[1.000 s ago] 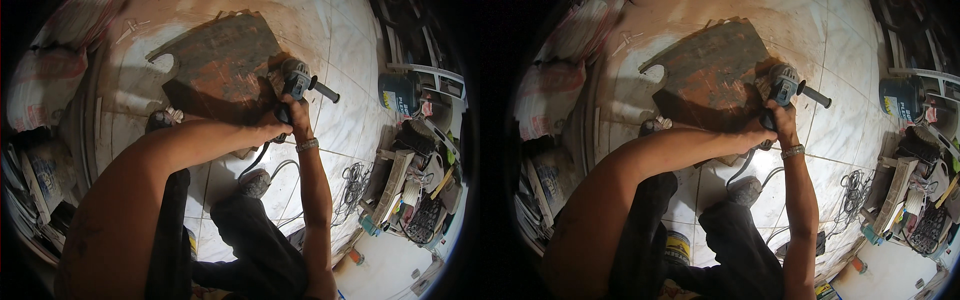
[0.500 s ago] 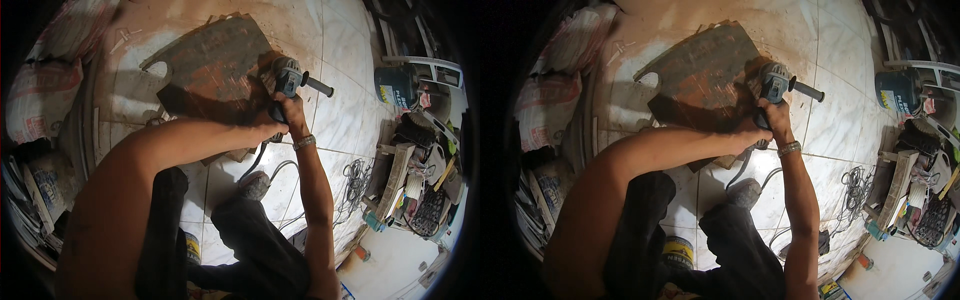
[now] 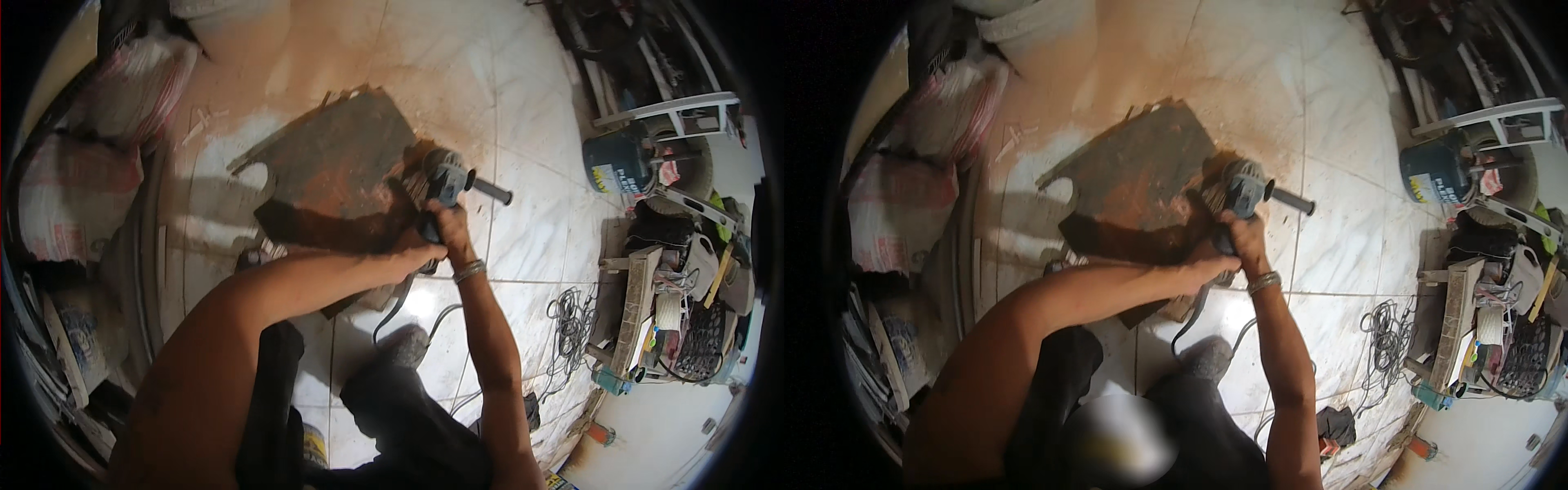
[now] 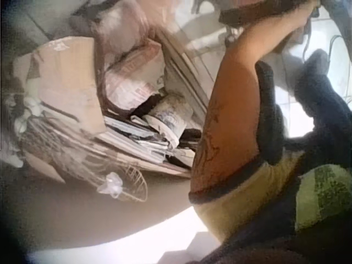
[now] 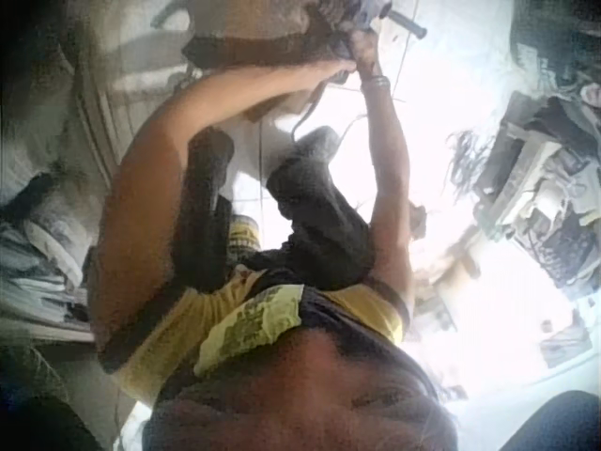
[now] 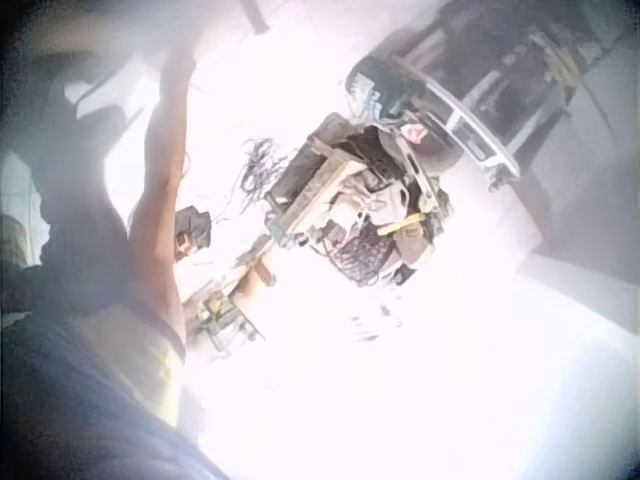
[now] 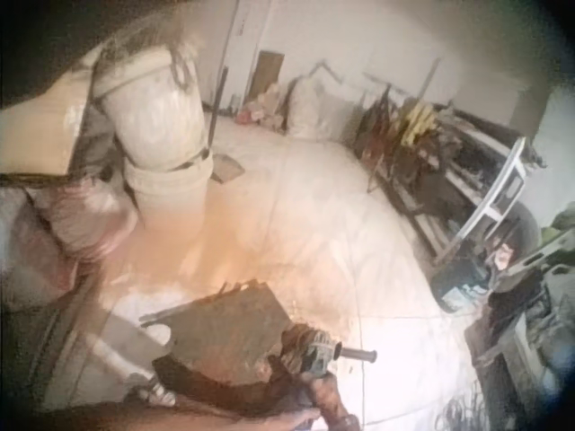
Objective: The person picks up an angle grinder and cuts into a tile with it.
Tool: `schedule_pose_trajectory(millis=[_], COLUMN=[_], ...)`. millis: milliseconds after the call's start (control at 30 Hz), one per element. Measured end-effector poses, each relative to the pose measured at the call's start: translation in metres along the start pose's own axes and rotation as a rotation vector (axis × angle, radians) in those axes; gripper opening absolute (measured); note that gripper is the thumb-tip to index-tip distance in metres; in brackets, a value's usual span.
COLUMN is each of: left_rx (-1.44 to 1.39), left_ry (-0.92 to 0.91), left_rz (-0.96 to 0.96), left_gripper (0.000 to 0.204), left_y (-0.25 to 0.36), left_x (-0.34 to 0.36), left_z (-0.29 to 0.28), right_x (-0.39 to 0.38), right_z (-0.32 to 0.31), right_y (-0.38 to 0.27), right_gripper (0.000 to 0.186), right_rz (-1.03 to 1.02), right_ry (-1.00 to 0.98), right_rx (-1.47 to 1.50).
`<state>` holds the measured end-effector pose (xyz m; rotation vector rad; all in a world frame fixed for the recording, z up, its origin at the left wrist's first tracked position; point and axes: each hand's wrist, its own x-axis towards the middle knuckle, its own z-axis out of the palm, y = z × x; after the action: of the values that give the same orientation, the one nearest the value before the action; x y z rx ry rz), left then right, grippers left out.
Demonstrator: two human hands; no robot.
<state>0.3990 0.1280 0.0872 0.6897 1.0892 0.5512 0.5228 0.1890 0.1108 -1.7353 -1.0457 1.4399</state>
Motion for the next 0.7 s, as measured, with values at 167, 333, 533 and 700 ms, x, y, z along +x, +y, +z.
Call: schedule_pose_trajectory(millis=[167,333,533,700], left_rx=[-0.026,-0.075,-0.063,0.011], left_ry=[0.054,-0.029,0.017,-0.070], left_rz=[-0.067,-0.064,-0.109,-0.064], left_gripper=[0.033,0.025,0.021,0.029], left_y=[-0.032,-0.006,-0.016,0.002], left_x=[0.006,-0.011,-0.021,-0.031], left_z=[-0.006,0.002,-0.001,0.004], right_x=[-0.004,-0.020,-0.021,-0.020], right_z=[0.009,0.000,-0.002,-0.018], right_y=[0.021,-0.001,0.019,0.046], right_gripper=[0.042,0.038,0.041,0.043], right_rz=[-0.075,0.042,0.039,-0.287], right_ry=[-0.045,-0.030,-0.129,-0.108], right_rx=[0.027,0.051,0.029,0.093])
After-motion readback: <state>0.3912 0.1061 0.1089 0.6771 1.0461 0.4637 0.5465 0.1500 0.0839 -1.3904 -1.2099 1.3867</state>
